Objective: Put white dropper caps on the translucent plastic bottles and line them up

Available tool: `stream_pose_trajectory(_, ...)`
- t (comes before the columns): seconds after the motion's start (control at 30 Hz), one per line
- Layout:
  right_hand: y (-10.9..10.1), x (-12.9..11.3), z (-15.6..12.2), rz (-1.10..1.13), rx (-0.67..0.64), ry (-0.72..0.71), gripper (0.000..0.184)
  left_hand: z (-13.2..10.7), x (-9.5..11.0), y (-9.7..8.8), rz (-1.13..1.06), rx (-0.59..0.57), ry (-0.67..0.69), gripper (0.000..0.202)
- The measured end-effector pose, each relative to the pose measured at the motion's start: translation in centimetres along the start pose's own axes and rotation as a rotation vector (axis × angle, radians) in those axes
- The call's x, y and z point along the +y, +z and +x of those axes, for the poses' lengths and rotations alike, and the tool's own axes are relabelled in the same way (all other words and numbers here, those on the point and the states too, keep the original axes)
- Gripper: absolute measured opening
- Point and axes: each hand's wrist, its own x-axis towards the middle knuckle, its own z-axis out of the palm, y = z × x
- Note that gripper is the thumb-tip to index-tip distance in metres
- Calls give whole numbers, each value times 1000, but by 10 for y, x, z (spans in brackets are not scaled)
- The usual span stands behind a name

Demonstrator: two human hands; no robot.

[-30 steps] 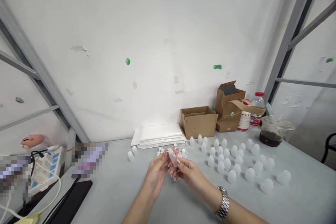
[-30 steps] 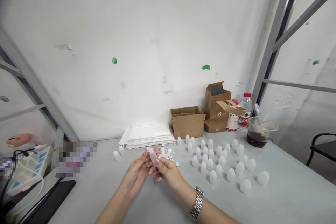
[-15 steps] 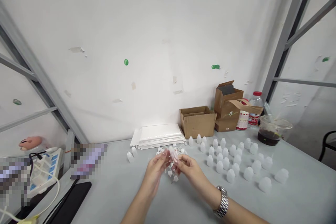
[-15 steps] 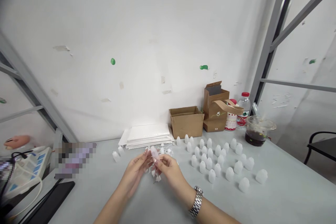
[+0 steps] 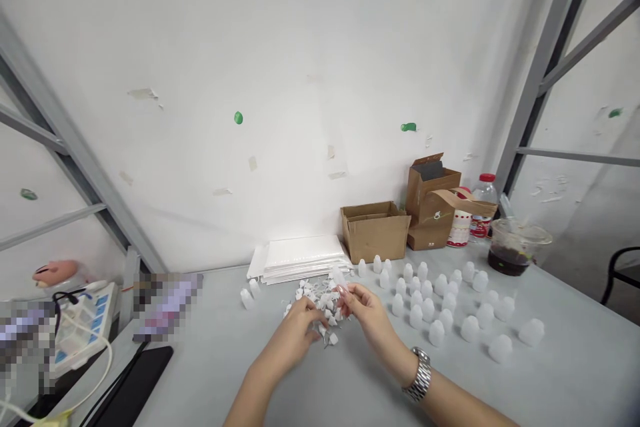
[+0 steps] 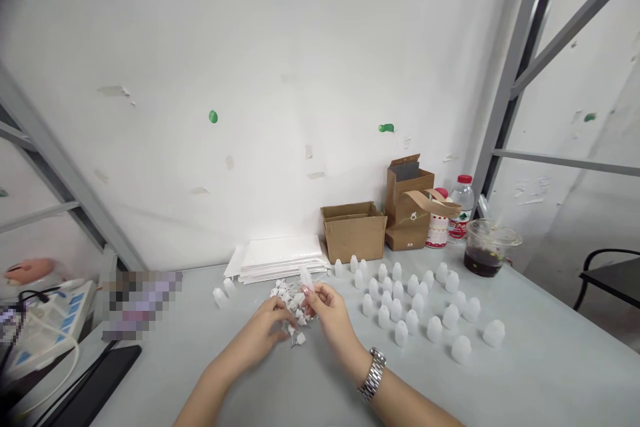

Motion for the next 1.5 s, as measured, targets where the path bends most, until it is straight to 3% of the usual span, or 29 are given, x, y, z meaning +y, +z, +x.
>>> stream_pose_trajectory(0.3, 3, 4, 0, 19, -65, 32, 40, 4, -3, 3, 25, 46, -26, 21)
stream_pose_trajectory(0.47, 2, 6, 0, 20, -70, 39, 39, 7, -4, 2, 53, 145, -17, 13)
stream_pose_trajectory(0.67, 2, 2, 0, 13, -55, 44, 40, 11, 4, -3, -273, 328, -80, 12)
stream_pose_trajectory(0.9, 3, 2, 1, -11, -33, 84, 40, 17, 7, -12, -706, 552, -171, 28)
stream_pose_trajectory(1.07, 6, 8, 0, -60, -77, 108, 36, 13, 9, -18, -999, 457, -267, 40)
stream_pose_trajectory(1.3, 8, 21, -7, -370, 32, 27, 15, 18, 9, 1, -1386, 422, -371, 13)
stream_pose_trajectory(1.5, 8, 23, -11, -608, 48, -35, 9, 17, 9, 9, -1408, 339, -380, 12)
